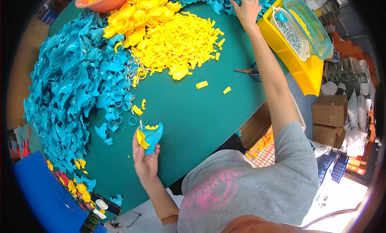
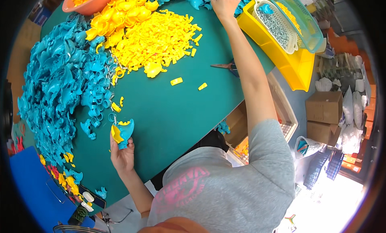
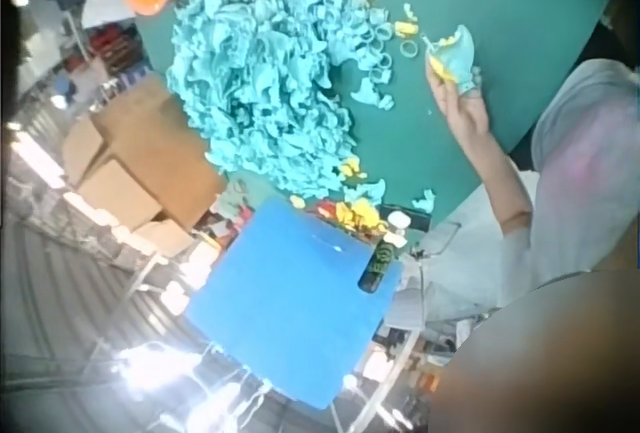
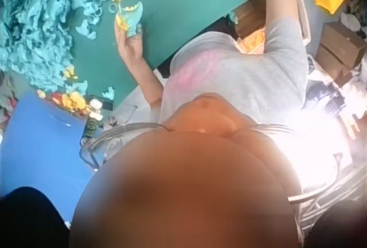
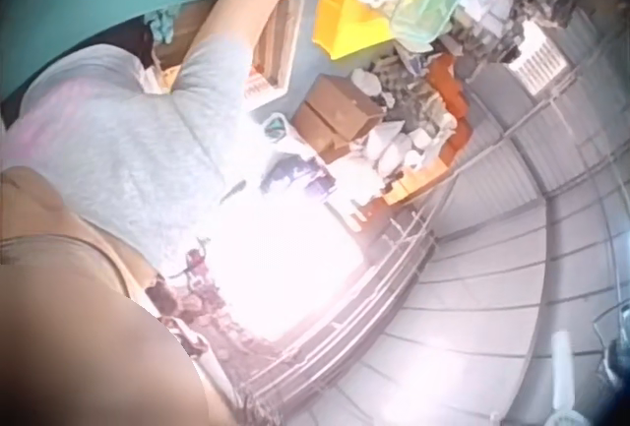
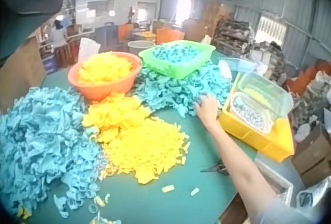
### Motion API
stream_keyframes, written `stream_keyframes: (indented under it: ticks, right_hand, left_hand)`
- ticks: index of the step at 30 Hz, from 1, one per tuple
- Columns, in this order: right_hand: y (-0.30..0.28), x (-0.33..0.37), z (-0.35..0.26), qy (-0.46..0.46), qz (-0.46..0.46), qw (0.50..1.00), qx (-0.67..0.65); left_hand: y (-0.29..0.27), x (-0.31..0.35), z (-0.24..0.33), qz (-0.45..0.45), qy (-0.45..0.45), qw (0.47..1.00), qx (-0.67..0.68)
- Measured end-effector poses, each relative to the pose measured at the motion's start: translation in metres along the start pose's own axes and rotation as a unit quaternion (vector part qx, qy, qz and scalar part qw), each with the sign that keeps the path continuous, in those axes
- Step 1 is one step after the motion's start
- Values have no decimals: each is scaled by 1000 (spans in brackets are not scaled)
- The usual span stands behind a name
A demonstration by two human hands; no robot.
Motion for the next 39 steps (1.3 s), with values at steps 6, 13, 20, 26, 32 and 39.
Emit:
stream_keyframes:
  ticks: [6, 13, 20, 26, 32, 39]
  right_hand:
    - [0, 24, 4, 229, -37, 841, -489]
    - [-23, 219, -203, 393, -553, 332, -655]
    - [-55, 189, -218, -30, -544, 757, -360]
    - [-62, 210, -249, -264, -577, 685, -357]
    - [-98, 193, -271, -51, -482, 589, -647]
    - [-105, 200, -280, -47, -443, 588, -675]
  left_hand:
    - [-6, 7, 6, 7, 14, 1000, 26]
    - [-4, 15, 7, -47, 56, 996, 51]
    - [-7, 37, 13, -23, 84, 996, 5]
    - [6, 38, 9, -8, 99, 994, -48]
    - [25, 39, 11, 21, 188, 969, -159]
    - [41, 34, 13, 2, 169, 956, -238]
Point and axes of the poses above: each hand's wrist, its own x-axis away from the middle knuckle, its own y-axis out of the palm, z = x × y, the point moved 8 cm from there along -x, towards the middle knuckle, and after that the axes turned 11 degrees about -x, right-handed, at the moved point
